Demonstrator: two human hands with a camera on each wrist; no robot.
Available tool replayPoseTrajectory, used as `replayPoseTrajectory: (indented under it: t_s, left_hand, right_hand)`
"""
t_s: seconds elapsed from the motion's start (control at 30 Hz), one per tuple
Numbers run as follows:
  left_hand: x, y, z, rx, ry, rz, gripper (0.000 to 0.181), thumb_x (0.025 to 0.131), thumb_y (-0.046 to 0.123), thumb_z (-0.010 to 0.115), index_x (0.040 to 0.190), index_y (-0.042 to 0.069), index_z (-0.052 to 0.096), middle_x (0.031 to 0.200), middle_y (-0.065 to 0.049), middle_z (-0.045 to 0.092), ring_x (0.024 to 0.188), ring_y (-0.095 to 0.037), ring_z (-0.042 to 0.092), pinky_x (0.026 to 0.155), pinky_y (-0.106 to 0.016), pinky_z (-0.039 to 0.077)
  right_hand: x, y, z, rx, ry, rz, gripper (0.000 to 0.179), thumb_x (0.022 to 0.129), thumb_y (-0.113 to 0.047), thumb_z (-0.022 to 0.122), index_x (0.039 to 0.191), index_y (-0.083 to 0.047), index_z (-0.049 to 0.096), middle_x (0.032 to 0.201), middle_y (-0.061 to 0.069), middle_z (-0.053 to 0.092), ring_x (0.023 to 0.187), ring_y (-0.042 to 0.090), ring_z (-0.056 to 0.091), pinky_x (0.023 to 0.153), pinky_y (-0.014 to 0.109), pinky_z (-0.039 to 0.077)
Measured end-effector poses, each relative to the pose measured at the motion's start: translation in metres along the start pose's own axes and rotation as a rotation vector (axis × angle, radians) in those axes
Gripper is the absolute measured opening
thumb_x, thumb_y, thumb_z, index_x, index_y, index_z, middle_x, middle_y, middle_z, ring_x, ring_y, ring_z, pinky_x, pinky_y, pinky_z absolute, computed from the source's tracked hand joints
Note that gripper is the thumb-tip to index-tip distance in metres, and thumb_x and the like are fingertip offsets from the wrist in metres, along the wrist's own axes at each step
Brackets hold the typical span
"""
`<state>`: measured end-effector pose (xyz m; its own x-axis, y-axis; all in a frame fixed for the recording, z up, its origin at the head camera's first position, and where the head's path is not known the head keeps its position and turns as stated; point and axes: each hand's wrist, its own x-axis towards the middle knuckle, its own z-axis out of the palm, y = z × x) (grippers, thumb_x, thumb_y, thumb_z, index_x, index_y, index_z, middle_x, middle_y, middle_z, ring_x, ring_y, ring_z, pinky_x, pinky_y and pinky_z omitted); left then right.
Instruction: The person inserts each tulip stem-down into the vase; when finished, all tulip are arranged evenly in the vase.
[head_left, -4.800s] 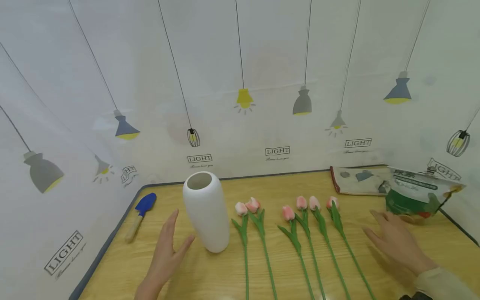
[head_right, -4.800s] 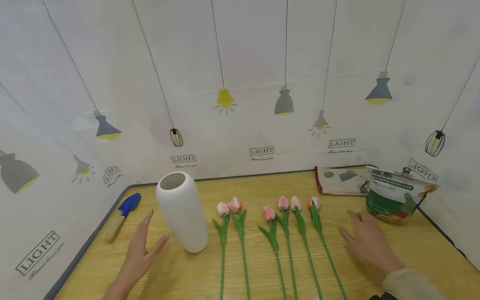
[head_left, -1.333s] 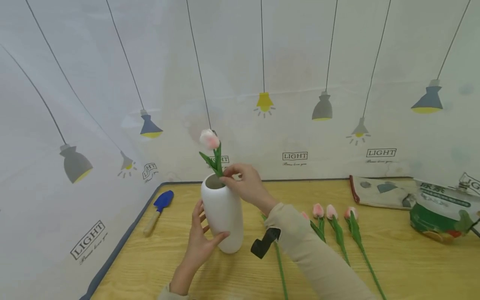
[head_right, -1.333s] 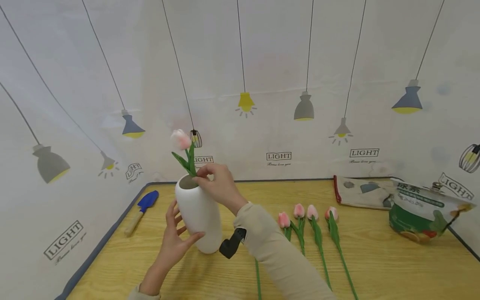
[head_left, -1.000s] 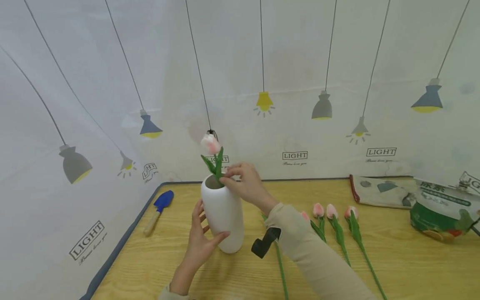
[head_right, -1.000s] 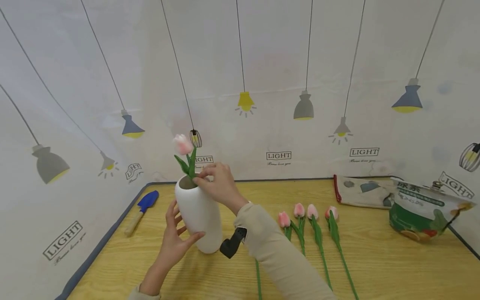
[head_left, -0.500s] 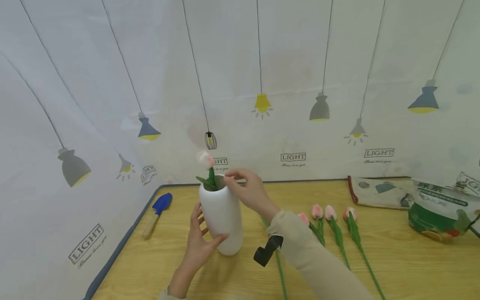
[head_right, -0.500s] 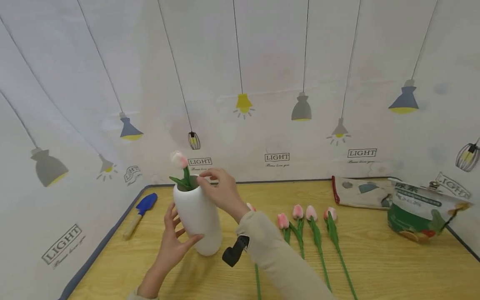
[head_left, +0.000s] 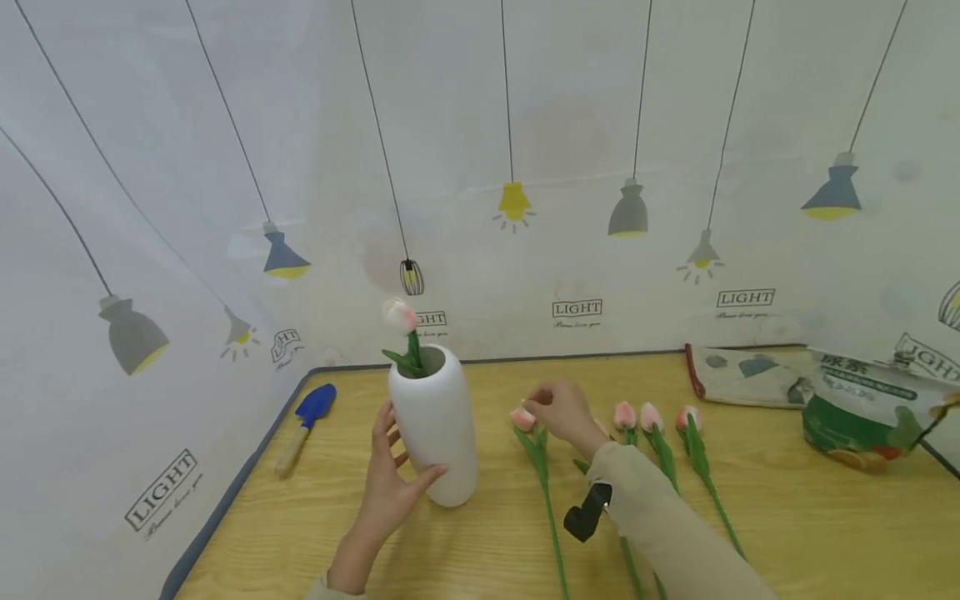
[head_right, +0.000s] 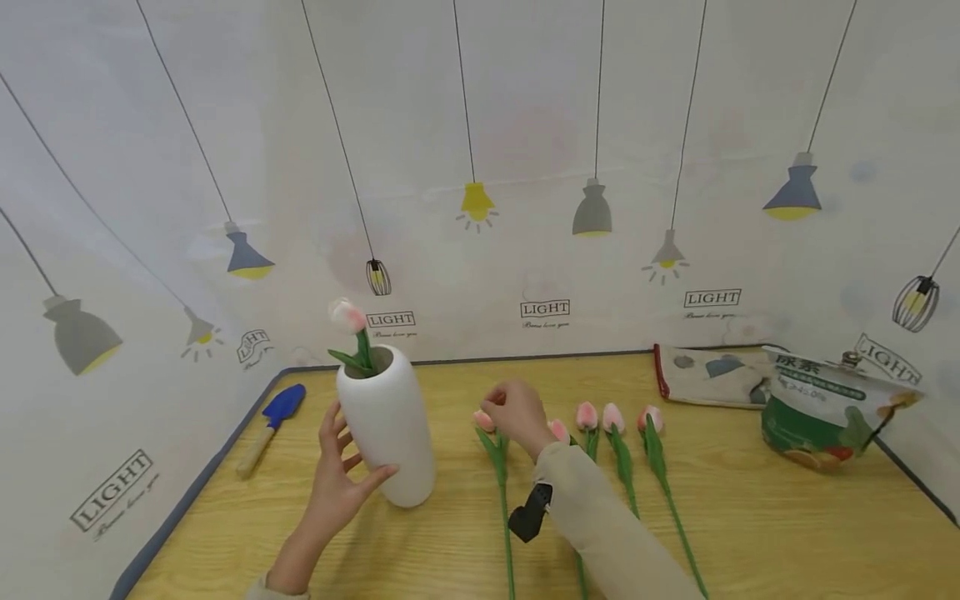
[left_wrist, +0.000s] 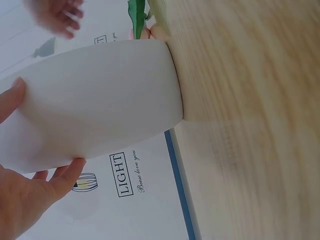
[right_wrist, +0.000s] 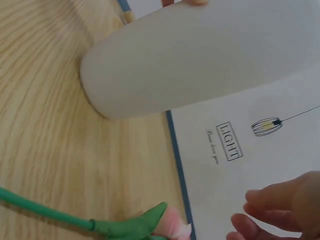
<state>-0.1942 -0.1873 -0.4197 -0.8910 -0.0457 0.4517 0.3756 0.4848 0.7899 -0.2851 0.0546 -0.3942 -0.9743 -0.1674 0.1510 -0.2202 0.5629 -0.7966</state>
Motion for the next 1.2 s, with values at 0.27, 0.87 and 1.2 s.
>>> replayPoseTrajectory:
  t_s: [0.27,0.87,1.2]
  left_hand:
    - [0.0,0.001,0.0,0.003,0.004,-0.01,0.107,0.066,0.016,0.078,0.142,0.025,0.003,0.14,-0.02,0.023,0.119,-0.044,0.037,0.086,-0.054,0.044]
    - [0.001,-0.001,0.0,0.0,-0.001,-0.001,0.105,0.067,0.02,0.077,0.142,0.026,0.003,0.14,-0.02,0.023,0.12,-0.044,0.037,0.087,-0.054,0.044]
    - [0.0,-0.001,0.001,-0.012,-0.004,-0.009,0.105,0.067,0.02,0.077,0.142,0.024,0.003,0.14,-0.018,0.022,0.12,-0.044,0.036,0.087,-0.054,0.044]
  right_hand:
    - [-0.012,0.041,0.014,-0.12,-0.101,0.082,0.019,0.073,-0.005,0.061,0.054,-0.005,0.056,0.048,-0.001,0.046,0.044,0.01,0.036,0.04,0.019,0.03]
    - [-0.021,0.052,0.04,0.159,-0.149,0.249,0.01,0.074,-0.005,0.065,0.069,0.002,0.061,0.05,0.008,0.059,0.042,0.012,0.055,0.042,0.025,0.049]
    - [-0.015,0.05,0.033,0.383,-0.061,0.305,0.029,0.076,-0.006,0.065,0.101,0.006,0.057,0.066,0.008,0.058,0.045,0.011,0.052,0.041,0.024,0.046]
